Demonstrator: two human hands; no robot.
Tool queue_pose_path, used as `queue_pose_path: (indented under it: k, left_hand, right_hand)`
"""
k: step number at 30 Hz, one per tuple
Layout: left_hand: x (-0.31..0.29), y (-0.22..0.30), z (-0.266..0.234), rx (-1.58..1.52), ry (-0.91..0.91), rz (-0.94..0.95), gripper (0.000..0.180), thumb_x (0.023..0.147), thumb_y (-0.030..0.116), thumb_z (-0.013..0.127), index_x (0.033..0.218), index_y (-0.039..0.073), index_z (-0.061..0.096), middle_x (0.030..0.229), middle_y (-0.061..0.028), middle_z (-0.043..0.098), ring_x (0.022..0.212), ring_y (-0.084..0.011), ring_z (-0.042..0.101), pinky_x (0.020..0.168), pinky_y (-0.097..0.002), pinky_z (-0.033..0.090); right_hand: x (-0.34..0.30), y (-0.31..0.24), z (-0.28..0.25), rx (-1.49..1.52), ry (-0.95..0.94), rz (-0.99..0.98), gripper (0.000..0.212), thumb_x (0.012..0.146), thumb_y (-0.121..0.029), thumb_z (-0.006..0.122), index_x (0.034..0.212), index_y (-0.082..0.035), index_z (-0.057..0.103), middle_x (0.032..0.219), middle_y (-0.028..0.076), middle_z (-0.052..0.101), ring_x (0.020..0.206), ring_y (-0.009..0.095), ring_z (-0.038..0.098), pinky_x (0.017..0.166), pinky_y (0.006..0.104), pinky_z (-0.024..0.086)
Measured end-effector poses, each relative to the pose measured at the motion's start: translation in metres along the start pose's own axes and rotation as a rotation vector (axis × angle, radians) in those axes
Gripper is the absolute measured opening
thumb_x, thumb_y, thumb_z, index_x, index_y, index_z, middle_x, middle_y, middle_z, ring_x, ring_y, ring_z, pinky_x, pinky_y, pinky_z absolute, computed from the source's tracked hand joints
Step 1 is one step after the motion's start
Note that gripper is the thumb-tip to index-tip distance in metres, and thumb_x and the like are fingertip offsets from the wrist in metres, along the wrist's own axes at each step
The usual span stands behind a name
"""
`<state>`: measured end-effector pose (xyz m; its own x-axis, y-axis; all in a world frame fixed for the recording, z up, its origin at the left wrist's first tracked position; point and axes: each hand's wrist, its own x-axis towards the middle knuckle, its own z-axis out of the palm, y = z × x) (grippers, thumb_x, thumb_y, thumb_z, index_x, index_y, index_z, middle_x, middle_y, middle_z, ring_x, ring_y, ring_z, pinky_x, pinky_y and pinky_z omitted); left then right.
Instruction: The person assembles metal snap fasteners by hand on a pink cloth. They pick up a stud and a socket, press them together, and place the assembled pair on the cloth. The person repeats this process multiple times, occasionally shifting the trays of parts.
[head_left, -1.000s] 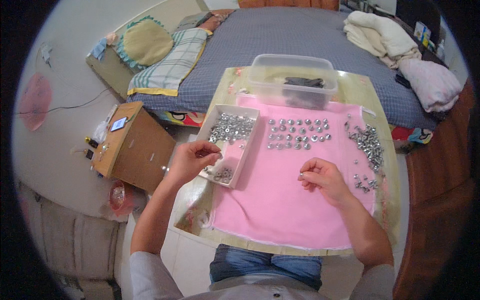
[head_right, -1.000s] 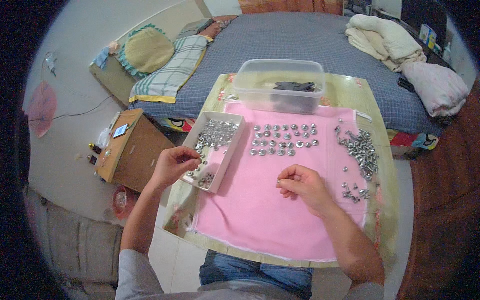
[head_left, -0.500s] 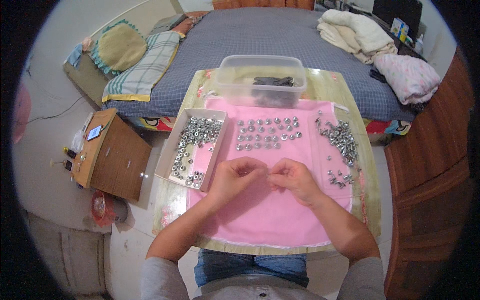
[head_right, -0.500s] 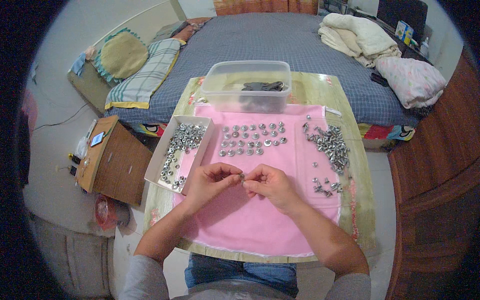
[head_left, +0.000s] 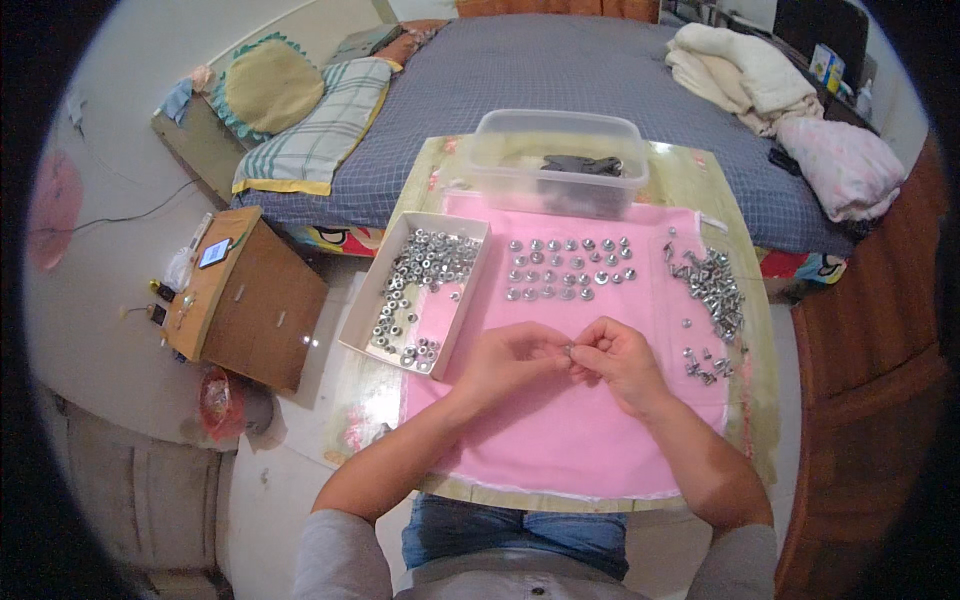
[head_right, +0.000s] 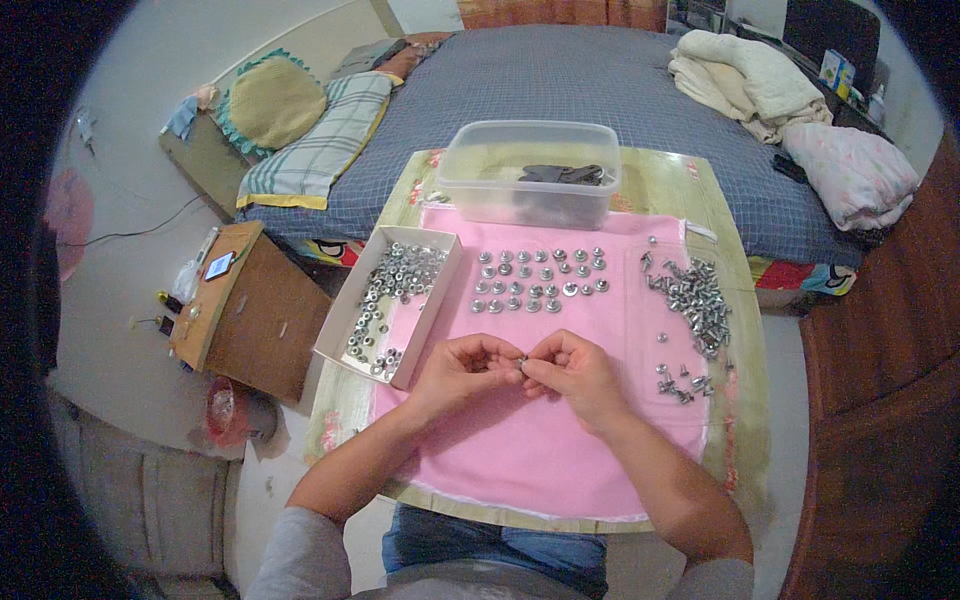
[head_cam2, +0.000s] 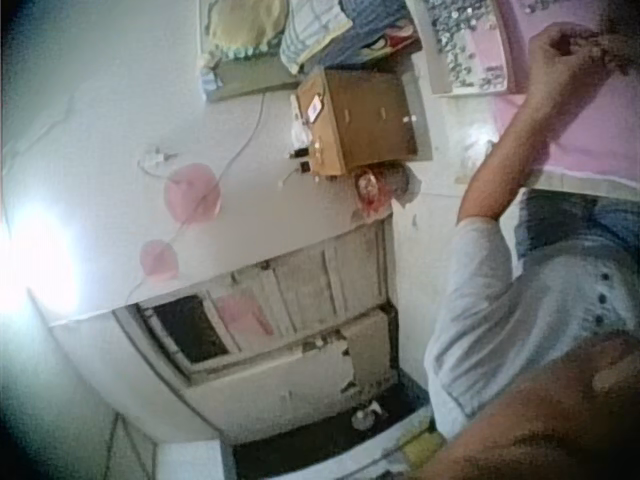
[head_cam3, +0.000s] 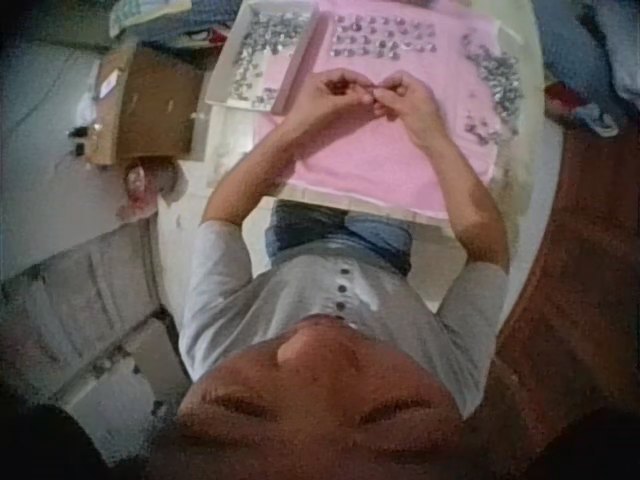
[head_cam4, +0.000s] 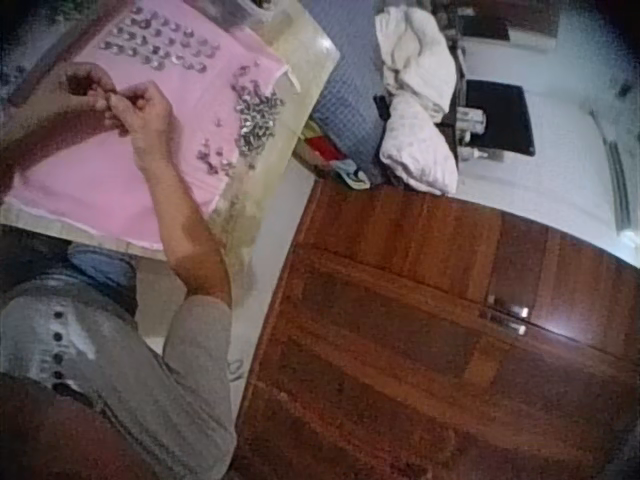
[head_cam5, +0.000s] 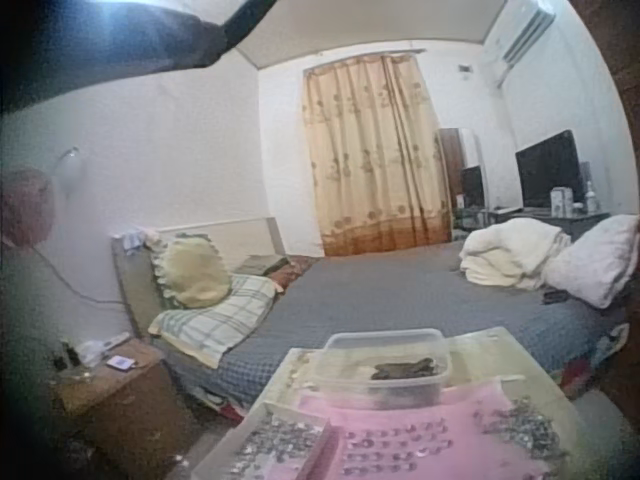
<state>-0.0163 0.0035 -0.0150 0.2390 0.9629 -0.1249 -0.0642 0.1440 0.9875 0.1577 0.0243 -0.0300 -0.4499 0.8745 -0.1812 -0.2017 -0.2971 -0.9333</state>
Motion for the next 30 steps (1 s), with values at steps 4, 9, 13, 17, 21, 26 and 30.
queue_pose_path:
  k: [4,9,13,17,21,26,30]
  left_hand:
    - [0.001,-0.004,-0.005,0.005,-0.013,0.034,0.016,0.073,0.004,0.064,0.088,0.0,0.059,0.079,-0.0024,0.06,0.071,-0.0056,0.054,0.065,-0.0182,0.044]
    - [0.0,0.0,-0.004,0.014,-0.018,0.028,0.014,0.074,0.004,0.063,0.087,0.001,0.059,0.078,-0.002,0.06,0.07,-0.0053,0.055,0.065,-0.0179,0.044]
    - [0.001,-0.007,-0.004,0.052,-0.022,0.111,0.015,0.076,0.006,0.062,0.09,0.001,0.058,0.079,-0.0018,0.059,0.07,-0.0053,0.054,0.065,-0.0179,0.044]
    - [-0.005,0.011,-0.004,0.257,-0.028,0.208,0.019,0.078,0.008,0.06,0.095,0.001,0.057,0.081,-0.0016,0.059,0.072,-0.0052,0.054,0.065,-0.0184,0.044]
    - [-0.006,0.029,-0.028,0.413,0.026,0.311,0.019,0.079,0.008,0.058,0.097,0.001,0.057,0.082,-0.0015,0.059,0.073,-0.0054,0.053,0.065,-0.0189,0.044]
    - [0.006,0.042,-0.089,0.528,0.265,0.215,0.014,0.075,0.005,0.061,0.088,0.0,0.06,0.078,-0.0022,0.06,0.07,-0.0074,0.054,0.065,-0.0211,0.045]
    - [0.011,0.039,-0.109,0.902,0.274,0.04,0.018,0.072,0.007,0.063,0.089,-0.001,0.061,0.075,-0.0049,0.061,0.068,-0.0092,0.056,0.063,-0.0224,0.046]
  right_hand:
    - [-0.001,-0.002,0.001,0.019,-0.028,0.015,0.012,0.076,-0.008,0.06,0.085,-0.004,0.052,0.074,0.003,0.058,0.061,0.009,0.058,0.051,0.017,0.039]
    - [-0.001,-0.002,-0.002,0.051,-0.06,0.022,0.015,0.075,-0.007,0.06,0.088,-0.003,0.053,0.075,0.004,0.059,0.062,0.009,0.057,0.051,0.017,0.04]
    - [-0.001,-0.001,-0.003,0.061,-0.073,0.03,0.016,0.075,-0.007,0.06,0.088,-0.003,0.052,0.075,0.004,0.059,0.063,0.009,0.058,0.052,0.0168,0.04]
    - [-0.001,-0.003,-0.002,0.074,-0.094,0.054,0.016,0.075,-0.006,0.06,0.088,-0.003,0.052,0.075,0.005,0.059,0.064,0.009,0.058,0.051,0.0164,0.04]
    - [-0.002,-0.004,-0.004,0.112,-0.149,0.076,0.015,0.076,-0.005,0.059,0.088,-0.002,0.052,0.076,0.006,0.06,0.065,0.01,0.059,0.053,0.0168,0.043]
    - [-0.001,-0.006,-0.002,0.15,-0.174,0.068,0.014,0.076,-0.003,0.059,0.088,-0.001,0.053,0.078,0.007,0.06,0.066,0.011,0.06,0.056,0.0177,0.046]
    - [-0.001,-0.007,-0.002,0.171,-0.194,0.055,0.013,0.075,-0.003,0.059,0.087,-0.001,0.053,0.079,0.008,0.061,0.067,0.011,0.06,0.057,0.0179,0.047]
